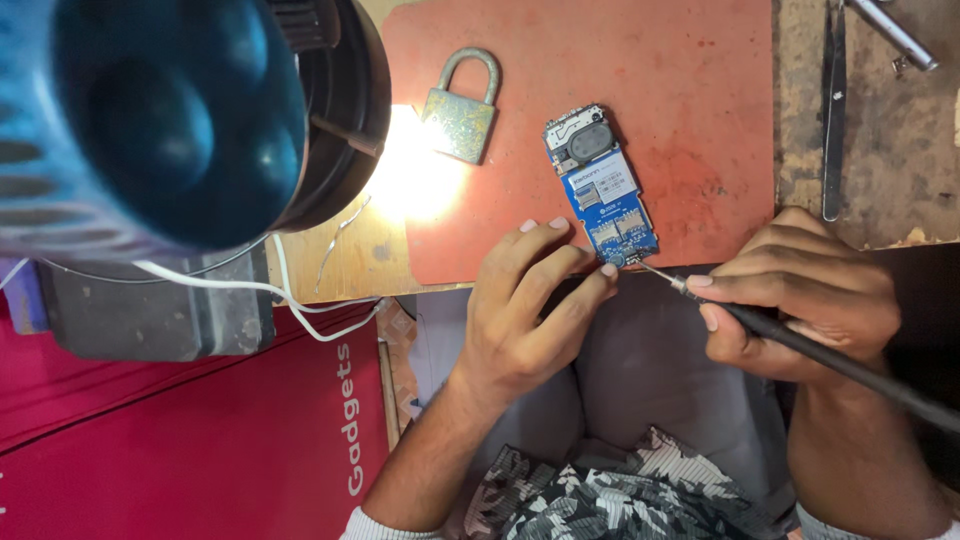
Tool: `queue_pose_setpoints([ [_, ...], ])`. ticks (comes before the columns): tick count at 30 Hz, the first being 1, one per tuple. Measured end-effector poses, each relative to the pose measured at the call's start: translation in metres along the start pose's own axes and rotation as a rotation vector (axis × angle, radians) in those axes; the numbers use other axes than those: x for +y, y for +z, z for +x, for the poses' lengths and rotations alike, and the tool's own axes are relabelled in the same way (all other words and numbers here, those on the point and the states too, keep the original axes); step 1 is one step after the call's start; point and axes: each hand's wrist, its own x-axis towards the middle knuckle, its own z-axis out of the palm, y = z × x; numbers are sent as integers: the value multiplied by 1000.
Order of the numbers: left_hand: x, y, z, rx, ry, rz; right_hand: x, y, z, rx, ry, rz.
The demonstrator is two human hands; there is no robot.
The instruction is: The person solders a wire to a small blue circuit board using a soldering iron and solder wire. They then retrieve a small black component from a drawer, apply flux, and solder it onto the board using tweezers to hold it in place.
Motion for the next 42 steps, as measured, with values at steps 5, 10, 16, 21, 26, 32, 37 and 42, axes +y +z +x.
queue_pose_setpoints([
  [5,0,1,-1,12,-7,-6,-1,1,1,-5,-16,0],
  [10,0,1,-1,17,-7,-5,-1,1,-1,-12,-19,12],
  [16,1,1,-1,18,-10,-7,0,2,-3,15,6,-7],
  [21,2,1,-1,15,-12,-6,-2,1,-2,-8,22,-38],
  [26,1,0,-1,12,-11,-15,-4,1,-1,8,37,-40],
  [32,2,0,-1,13,-12,-13,-5,1,0,5,41,-26],
  [37,3,1,-1,18,-13,-14,-7,0,1,7,48,-30],
  [42,3,0,-1,13,-11,-18,-6,-1,2,2,38,-30],
])
